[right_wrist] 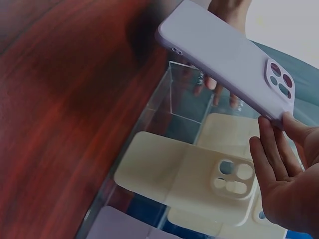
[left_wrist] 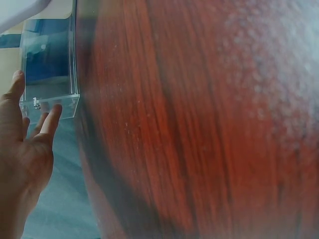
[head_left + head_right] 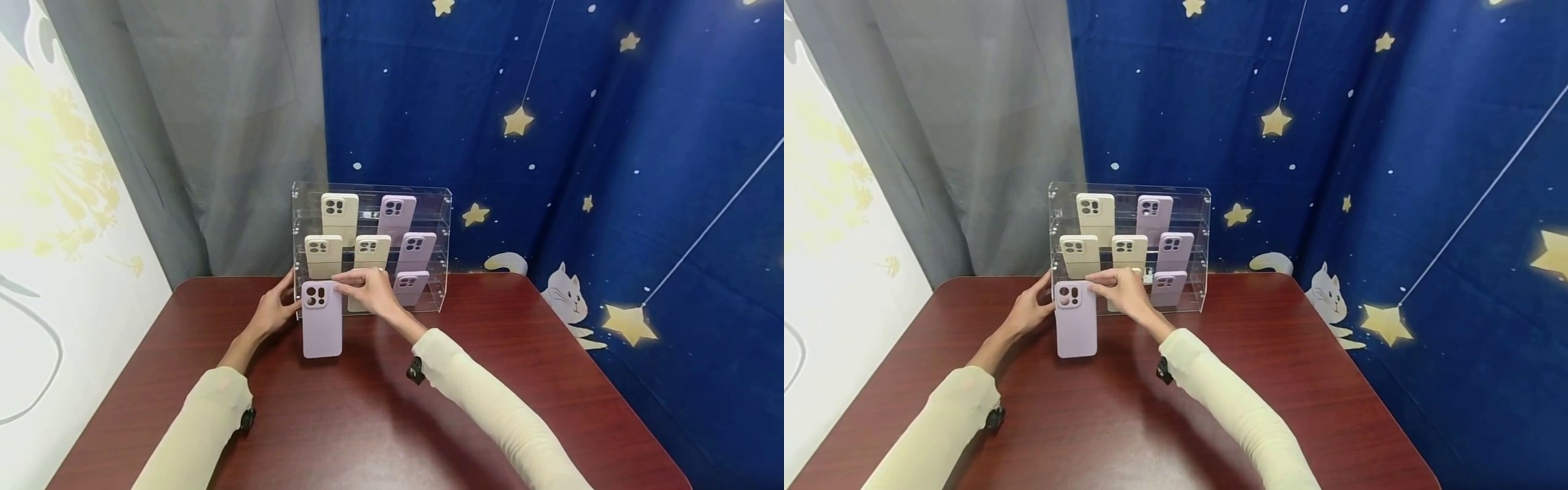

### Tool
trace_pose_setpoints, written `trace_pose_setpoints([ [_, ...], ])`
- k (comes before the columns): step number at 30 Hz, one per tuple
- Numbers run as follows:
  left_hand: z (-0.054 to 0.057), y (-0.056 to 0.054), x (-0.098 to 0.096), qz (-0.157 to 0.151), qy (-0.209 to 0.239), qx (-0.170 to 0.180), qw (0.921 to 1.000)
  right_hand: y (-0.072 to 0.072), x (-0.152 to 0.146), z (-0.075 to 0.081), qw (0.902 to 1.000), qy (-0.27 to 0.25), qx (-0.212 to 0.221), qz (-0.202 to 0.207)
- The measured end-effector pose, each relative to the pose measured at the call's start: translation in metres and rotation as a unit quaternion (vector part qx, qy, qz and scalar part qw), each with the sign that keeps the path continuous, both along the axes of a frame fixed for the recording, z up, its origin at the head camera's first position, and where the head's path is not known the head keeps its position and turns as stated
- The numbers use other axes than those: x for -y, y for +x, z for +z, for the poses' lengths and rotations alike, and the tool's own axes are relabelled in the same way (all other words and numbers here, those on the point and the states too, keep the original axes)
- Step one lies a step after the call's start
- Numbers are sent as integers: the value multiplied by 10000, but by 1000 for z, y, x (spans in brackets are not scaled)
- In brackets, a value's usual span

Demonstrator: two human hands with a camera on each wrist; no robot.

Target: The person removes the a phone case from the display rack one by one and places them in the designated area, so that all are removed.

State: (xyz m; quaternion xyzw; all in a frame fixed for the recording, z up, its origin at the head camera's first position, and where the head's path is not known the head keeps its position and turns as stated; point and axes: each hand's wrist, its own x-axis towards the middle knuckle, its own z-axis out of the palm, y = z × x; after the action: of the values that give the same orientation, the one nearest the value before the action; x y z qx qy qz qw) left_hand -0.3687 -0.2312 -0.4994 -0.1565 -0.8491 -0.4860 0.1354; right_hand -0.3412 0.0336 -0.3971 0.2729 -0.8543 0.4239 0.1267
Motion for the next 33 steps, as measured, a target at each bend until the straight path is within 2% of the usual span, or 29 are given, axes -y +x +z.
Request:
trace_pose_setpoints([
  [15, 2, 0, 0, -142, 183, 42, 9997, 0, 7, -25, 9979, -177, 576, 218],
  [19, 2, 1, 1, -154, 172, 58, 9997, 0, 8, -31, 9987, -217, 441, 164],
  [28, 0, 0, 2, -29, -133, 86, 9999, -5, 9, -47, 9994, -260, 35, -210],
  [33, 1, -2, 4, -46, -138, 50, 9999, -9, 8, -53, 9989, -198, -129, -412],
])
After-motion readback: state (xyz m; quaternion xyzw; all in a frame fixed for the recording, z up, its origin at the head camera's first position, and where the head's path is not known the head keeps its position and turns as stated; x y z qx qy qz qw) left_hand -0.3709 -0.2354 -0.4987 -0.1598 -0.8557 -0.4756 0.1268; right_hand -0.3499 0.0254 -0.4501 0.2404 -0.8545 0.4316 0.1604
